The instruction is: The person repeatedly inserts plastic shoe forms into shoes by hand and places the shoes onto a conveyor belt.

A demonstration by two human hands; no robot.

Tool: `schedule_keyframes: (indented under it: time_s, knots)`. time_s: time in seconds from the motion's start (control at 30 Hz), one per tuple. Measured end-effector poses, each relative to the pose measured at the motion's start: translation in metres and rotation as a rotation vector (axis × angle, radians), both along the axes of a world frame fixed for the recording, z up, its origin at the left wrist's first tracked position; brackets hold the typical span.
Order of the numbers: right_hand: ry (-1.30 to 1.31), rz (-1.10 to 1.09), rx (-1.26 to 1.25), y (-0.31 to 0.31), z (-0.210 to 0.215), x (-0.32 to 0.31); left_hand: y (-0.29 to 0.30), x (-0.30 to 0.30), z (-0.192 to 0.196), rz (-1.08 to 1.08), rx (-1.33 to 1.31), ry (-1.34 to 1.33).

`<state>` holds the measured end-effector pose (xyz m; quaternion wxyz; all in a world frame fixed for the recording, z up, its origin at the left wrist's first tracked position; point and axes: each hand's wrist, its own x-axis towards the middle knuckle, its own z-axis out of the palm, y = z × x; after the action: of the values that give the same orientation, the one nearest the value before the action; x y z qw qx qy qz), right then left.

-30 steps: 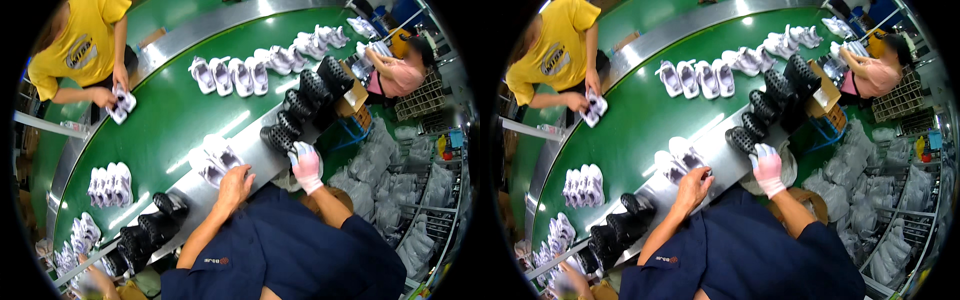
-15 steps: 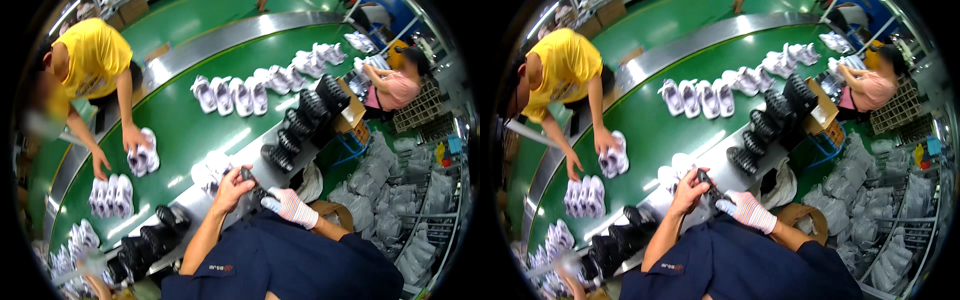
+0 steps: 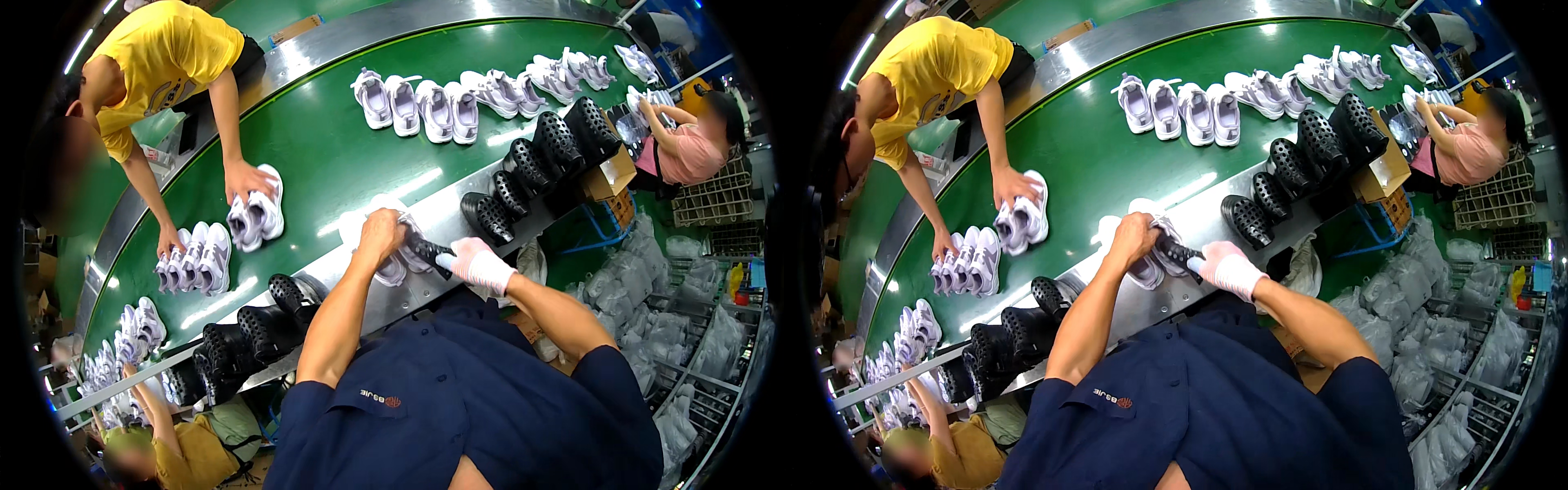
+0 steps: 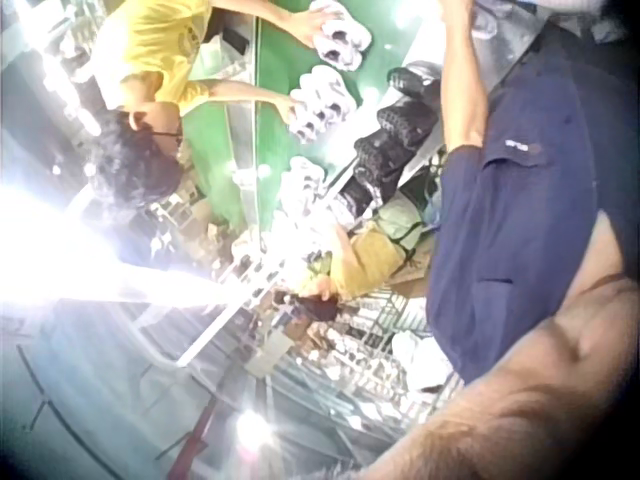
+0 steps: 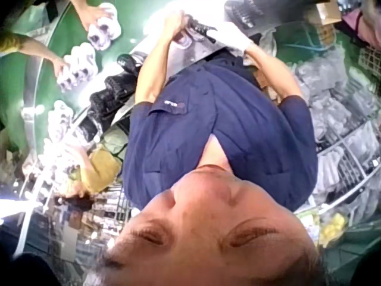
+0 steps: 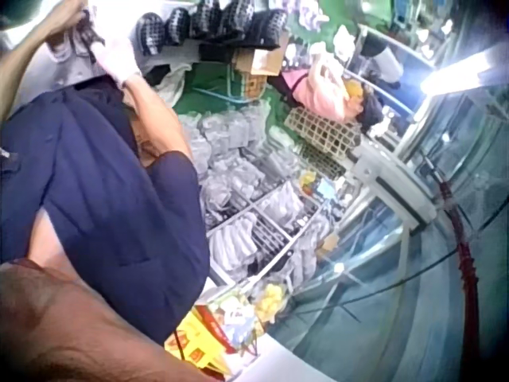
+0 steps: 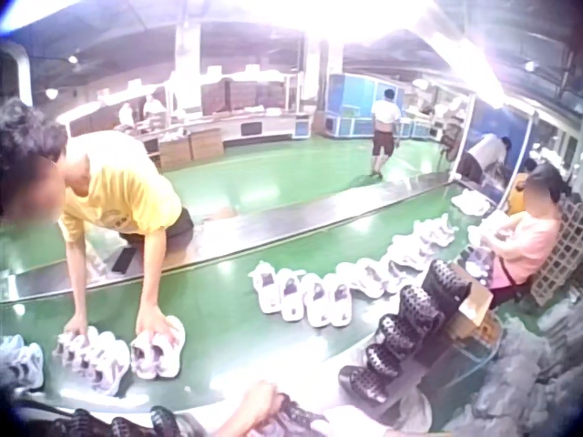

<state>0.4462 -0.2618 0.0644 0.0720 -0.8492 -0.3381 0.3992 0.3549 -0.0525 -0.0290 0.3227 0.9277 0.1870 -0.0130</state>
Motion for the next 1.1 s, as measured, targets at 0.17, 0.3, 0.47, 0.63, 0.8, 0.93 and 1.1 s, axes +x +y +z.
schedule_keyframes:
  time_s: [0.17,0.3,0.47,0.63,0.8,0.93,1.1]
  knots:
    - [-0.354,0.060,0.067,0.035,-0.020,-0.006,-0.011,0.030,-0.021,-0.166,-0.149,-0.067]
    - [-0.468,0.045,0.058,0.034,-0.083,-0.030,-0.022,0.038,-0.033,-0.177,-0.152,-0.070]
    - [-0.481,0.052,0.173,0.033,-0.100,-0.027,-0.016,0.038,-0.028,-0.205,-0.205,-0.087]
    - [-0.473,-0.075,0.418,0.029,-0.107,-0.020,-0.008,0.033,-0.003,-0.093,-0.301,-0.152]
    - [-0.653,-0.361,0.566,0.011,-0.096,-0.017,-0.056,0.007,-0.016,0.249,-0.156,-0.341]
    - [-0.441,-0.401,0.468,0.021,-0.124,0.004,-0.071,0.011,-0.006,0.383,-0.363,0.019]
    - [-0.314,-0.267,0.111,0.040,-0.114,0.014,-0.068,0.025,-0.030,0.436,-0.137,0.088]
